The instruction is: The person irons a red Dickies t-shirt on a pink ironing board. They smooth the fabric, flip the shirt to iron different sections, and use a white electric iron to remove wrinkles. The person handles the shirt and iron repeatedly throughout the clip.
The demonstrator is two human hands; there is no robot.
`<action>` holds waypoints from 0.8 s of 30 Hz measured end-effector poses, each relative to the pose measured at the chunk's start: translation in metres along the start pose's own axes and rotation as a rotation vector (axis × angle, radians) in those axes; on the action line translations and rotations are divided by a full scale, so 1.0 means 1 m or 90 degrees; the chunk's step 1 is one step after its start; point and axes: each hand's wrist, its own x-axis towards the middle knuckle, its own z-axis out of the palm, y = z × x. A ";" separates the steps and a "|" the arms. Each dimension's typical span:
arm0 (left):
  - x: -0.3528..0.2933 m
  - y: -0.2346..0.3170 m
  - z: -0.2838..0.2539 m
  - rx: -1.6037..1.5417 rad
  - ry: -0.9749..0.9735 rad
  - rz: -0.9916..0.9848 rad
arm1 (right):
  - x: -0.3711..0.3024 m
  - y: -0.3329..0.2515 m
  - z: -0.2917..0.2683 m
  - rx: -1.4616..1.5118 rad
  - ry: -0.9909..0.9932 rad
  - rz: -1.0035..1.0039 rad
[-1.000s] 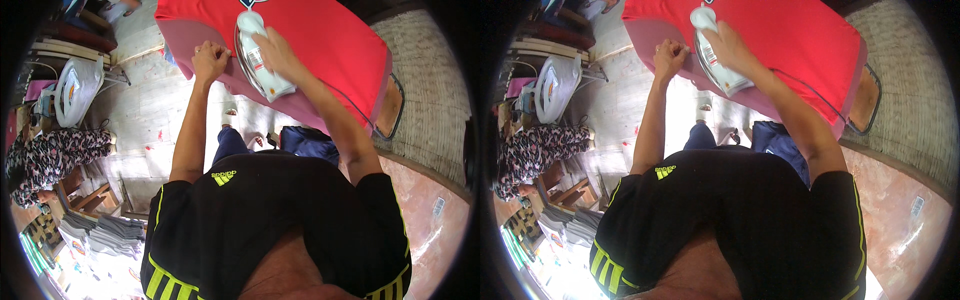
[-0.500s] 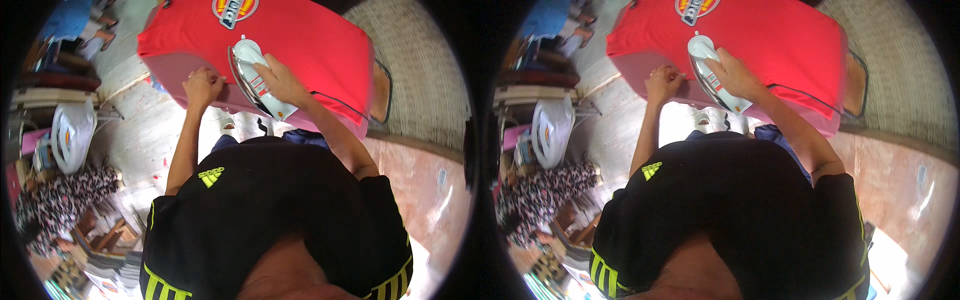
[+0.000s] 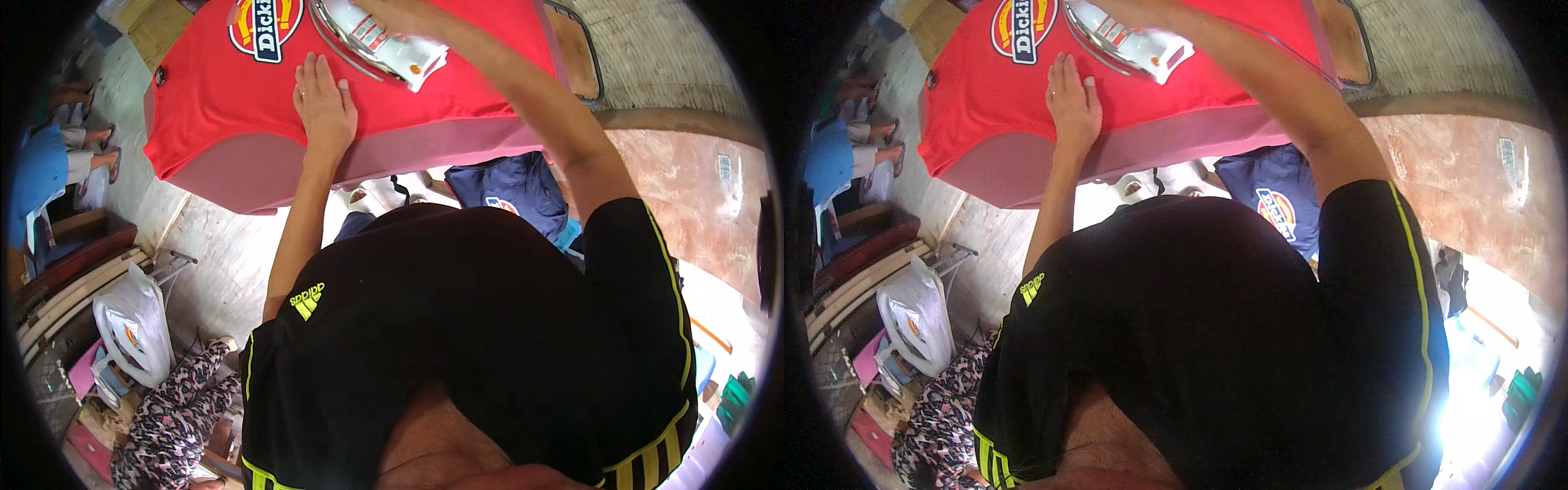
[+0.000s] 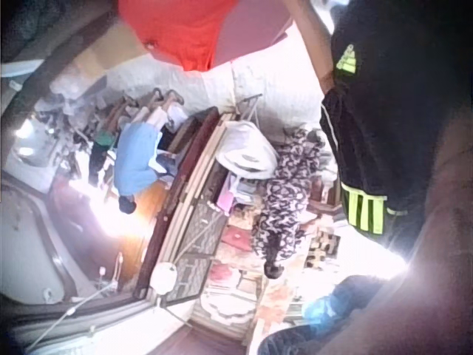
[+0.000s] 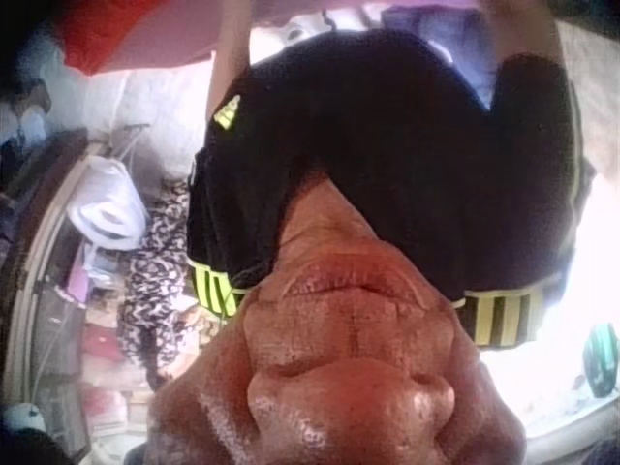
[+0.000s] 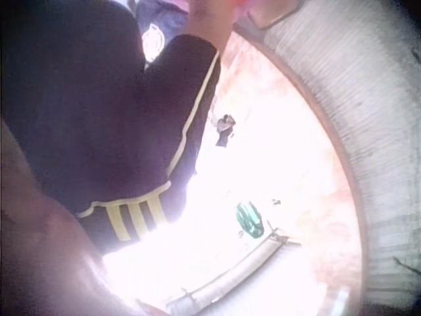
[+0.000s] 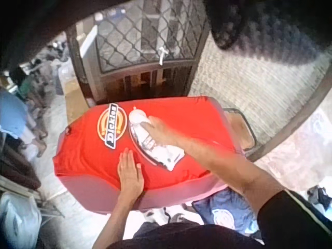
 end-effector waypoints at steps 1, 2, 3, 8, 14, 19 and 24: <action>-0.004 0.002 0.001 0.062 -0.016 0.010 | -0.010 -0.009 -0.004 -0.011 -0.012 0.032; -0.009 0.004 0.002 0.123 -0.032 0.020 | -0.026 -0.016 -0.009 -0.022 -0.024 0.065; -0.011 0.006 0.002 0.182 -0.047 0.036 | -0.042 -0.023 -0.018 -0.036 -0.032 0.098; -0.014 0.015 -0.001 0.221 -0.087 0.049 | -0.152 -0.038 -0.032 -0.130 0.035 0.164; -0.009 0.019 -0.002 0.238 -0.162 0.040 | -0.217 -0.028 -0.022 -0.008 0.250 0.196; 0.001 0.027 0.001 0.233 -0.195 0.031 | -0.149 0.015 -0.046 -0.091 0.349 0.019; 0.003 0.046 0.032 0.183 -0.182 0.102 | -0.054 0.016 -0.091 -0.050 0.170 0.120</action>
